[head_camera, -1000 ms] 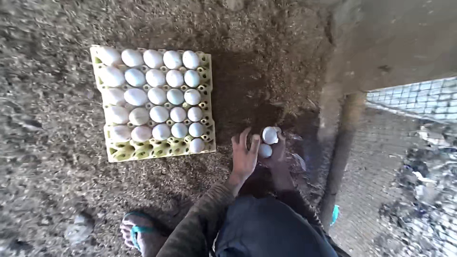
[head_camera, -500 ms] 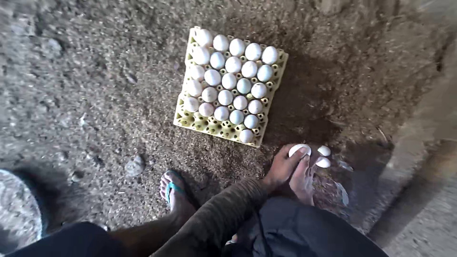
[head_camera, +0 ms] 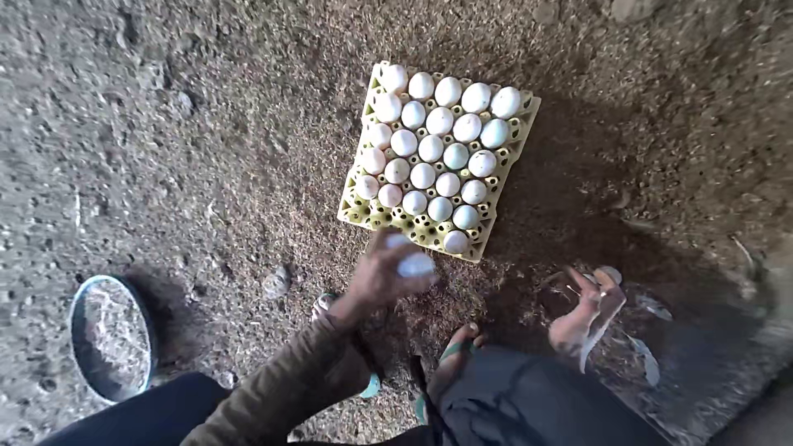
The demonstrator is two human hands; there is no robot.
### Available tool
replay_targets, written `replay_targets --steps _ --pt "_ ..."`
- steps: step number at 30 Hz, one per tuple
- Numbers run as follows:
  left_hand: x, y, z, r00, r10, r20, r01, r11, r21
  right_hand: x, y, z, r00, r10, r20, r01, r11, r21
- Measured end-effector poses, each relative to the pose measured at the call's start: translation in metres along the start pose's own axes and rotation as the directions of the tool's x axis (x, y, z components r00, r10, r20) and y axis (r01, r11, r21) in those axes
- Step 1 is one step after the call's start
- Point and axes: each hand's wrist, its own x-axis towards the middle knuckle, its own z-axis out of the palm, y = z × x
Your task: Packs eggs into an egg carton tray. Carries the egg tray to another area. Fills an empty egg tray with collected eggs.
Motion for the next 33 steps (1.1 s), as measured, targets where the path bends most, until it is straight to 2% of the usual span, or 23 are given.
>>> replay_targets --steps 2,4,7,10,13,15,18,20,23,25,29,31,33 --pt "0.013 -0.015 -0.032 0.991 -0.062 -0.120 0.092 0.963 0.254 0.002 0.003 -0.002 1.000 -0.021 -0.020 0.021 1.000 -0.003" --pt "0.025 -0.030 -0.052 0.972 -0.163 -0.171 0.220 0.891 0.398 0.002 0.007 -0.004 0.998 -0.059 -0.013 0.059 0.998 -0.001" --pt "0.042 -0.043 -0.063 0.927 -0.334 -0.171 0.375 0.809 0.452 0.001 0.012 0.000 0.994 -0.107 -0.015 0.107 0.994 0.022" --pt "0.053 -0.050 -0.062 0.896 -0.416 -0.158 0.438 0.763 0.476 -0.002 0.013 -0.002 0.993 -0.118 -0.019 0.119 0.992 0.037" --pt "0.052 -0.049 -0.064 0.929 -0.321 -0.185 0.370 0.805 0.464 -0.004 0.017 -0.011 0.992 -0.112 -0.054 0.113 0.993 0.025" --pt "0.043 -0.043 -0.065 0.972 -0.151 -0.182 0.222 0.847 0.483 -0.005 0.022 -0.017 0.989 -0.119 -0.093 0.121 0.993 0.016" --pt "0.038 -0.029 -0.056 0.995 0.094 -0.027 -0.066 0.852 0.519 -0.001 0.027 -0.031 0.988 -0.049 -0.147 0.040 0.997 -0.060" --pt "0.041 -0.025 -0.040 0.985 0.157 0.076 -0.173 0.837 0.520 0.007 0.033 -0.046 0.975 0.024 -0.220 -0.063 0.984 -0.169" --pt "0.049 -0.029 -0.017 0.975 0.165 0.146 -0.218 0.830 0.514 0.021 0.047 -0.080 0.926 0.235 -0.296 -0.327 0.890 -0.317" --pt "0.051 -0.028 -0.014 0.977 0.154 0.146 -0.208 0.825 0.526 0.032 0.061 -0.094 0.906 0.343 -0.249 -0.420 0.804 -0.420" --pt "0.049 -0.027 -0.019 0.979 0.132 0.157 -0.195 0.835 0.515 0.052 0.099 -0.094 0.939 0.343 -0.028 -0.291 0.747 -0.598" --pt "0.050 -0.024 -0.019 0.979 0.091 0.184 -0.175 0.838 0.517 0.062 0.100 -0.092 0.909 0.409 0.079 -0.253 0.693 -0.675" --pt "0.048 -0.016 -0.020 0.980 -0.014 0.197 -0.099 0.831 0.548 0.069 0.098 -0.092 0.878 0.452 0.156 -0.208 0.656 -0.726"
